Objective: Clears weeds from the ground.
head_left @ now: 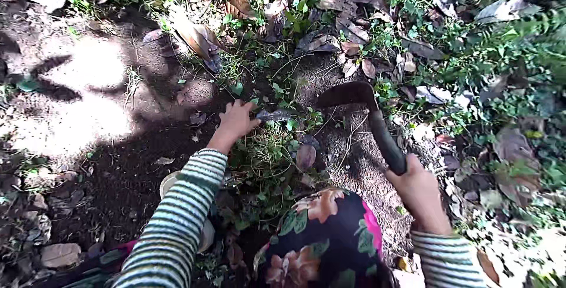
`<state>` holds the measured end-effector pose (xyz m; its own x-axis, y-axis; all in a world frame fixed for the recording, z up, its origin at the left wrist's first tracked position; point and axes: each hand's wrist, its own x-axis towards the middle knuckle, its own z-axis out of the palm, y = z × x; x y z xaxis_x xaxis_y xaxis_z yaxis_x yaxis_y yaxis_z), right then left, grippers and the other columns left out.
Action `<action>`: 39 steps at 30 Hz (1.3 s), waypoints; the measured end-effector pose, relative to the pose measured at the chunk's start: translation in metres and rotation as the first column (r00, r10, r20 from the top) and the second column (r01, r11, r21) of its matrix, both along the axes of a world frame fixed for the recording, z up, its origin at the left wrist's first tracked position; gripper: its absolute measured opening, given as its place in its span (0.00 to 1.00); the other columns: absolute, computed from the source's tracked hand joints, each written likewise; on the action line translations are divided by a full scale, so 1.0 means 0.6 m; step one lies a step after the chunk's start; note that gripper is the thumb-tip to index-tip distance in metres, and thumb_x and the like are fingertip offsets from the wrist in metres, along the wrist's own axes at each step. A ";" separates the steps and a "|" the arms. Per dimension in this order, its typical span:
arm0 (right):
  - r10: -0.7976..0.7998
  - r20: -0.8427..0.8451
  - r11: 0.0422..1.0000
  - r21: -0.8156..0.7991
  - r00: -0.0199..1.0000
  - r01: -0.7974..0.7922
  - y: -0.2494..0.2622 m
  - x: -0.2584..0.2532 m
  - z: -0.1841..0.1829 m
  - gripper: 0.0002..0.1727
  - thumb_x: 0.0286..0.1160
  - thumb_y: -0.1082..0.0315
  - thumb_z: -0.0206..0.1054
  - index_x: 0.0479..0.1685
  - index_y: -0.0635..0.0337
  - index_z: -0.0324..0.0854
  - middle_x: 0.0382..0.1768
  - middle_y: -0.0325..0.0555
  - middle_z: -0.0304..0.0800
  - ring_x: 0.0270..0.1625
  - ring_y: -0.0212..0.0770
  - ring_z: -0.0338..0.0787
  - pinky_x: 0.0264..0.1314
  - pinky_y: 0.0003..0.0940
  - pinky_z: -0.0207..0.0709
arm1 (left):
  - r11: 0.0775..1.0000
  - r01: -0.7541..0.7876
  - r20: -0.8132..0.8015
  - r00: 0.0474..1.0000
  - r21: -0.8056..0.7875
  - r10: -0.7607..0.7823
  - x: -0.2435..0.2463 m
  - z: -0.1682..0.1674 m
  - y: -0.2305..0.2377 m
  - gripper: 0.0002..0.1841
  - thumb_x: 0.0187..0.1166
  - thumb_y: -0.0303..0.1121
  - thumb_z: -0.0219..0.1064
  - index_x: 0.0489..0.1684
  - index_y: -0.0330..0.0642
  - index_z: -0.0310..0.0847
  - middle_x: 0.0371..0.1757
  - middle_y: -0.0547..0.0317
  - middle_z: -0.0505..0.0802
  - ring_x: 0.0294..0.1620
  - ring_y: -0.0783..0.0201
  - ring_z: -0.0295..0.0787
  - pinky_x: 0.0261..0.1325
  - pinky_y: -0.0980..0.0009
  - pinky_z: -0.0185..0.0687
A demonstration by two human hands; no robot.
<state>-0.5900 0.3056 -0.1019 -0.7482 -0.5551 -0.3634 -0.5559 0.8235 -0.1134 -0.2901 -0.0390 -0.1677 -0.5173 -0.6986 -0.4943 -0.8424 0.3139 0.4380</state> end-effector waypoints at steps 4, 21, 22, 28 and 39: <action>0.117 -0.097 0.962 0.258 0.988 -0.088 -0.048 0.000 0.055 0.23 0.73 0.67 0.69 0.67 0.63 0.76 0.40 0.75 0.89 0.46 0.79 0.90 0.43 0.76 0.77 | 0.878 -0.447 0.006 0.892 0.170 0.453 -0.027 -0.083 -0.015 0.33 0.83 0.47 0.66 0.82 0.36 0.66 0.75 0.25 0.79 0.75 0.27 0.77 0.70 0.27 0.72; 0.217 -0.193 0.911 0.393 0.957 -0.127 -0.162 0.048 0.074 0.17 0.81 0.74 0.59 0.66 0.66 0.77 0.46 0.74 0.89 0.53 0.77 0.90 0.47 0.71 0.80 | 0.881 -0.471 -0.392 0.820 -0.046 0.418 -0.041 -0.057 -0.024 0.23 0.96 0.38 0.45 0.65 0.30 0.82 0.61 0.34 0.91 0.68 0.40 0.87 0.75 0.41 0.74; 0.217 -0.196 0.913 0.387 0.956 -0.128 -0.162 0.048 0.074 0.17 0.81 0.75 0.59 0.66 0.66 0.77 0.47 0.75 0.89 0.53 0.77 0.90 0.47 0.72 0.80 | 0.912 -0.377 -0.399 0.870 -0.158 0.291 -0.042 -0.049 -0.016 0.21 0.95 0.36 0.48 0.60 0.29 0.84 0.57 0.34 0.92 0.65 0.39 0.88 0.73 0.41 0.76; 0.209 -0.216 0.929 0.350 0.954 -0.124 -0.166 0.055 0.073 0.13 0.82 0.75 0.57 0.61 0.67 0.79 0.45 0.74 0.89 0.53 0.77 0.90 0.45 0.71 0.79 | 0.830 0.009 -0.414 0.864 -0.558 -0.288 -0.022 -0.048 0.033 0.11 0.84 0.25 0.60 0.40 0.30 0.89 0.41 0.39 0.95 0.49 0.39 0.95 0.59 0.42 0.85; 0.198 -0.142 0.926 0.353 0.970 -0.137 -0.162 0.035 0.074 0.20 0.77 0.73 0.65 0.69 0.63 0.77 0.48 0.74 0.89 0.55 0.78 0.89 0.49 0.73 0.80 | 0.685 0.682 -0.349 0.595 -0.257 -0.724 -0.110 -0.047 0.225 0.11 0.80 0.25 0.60 0.44 0.42 0.92 0.45 0.49 0.95 0.56 0.47 0.91 0.63 0.45 0.80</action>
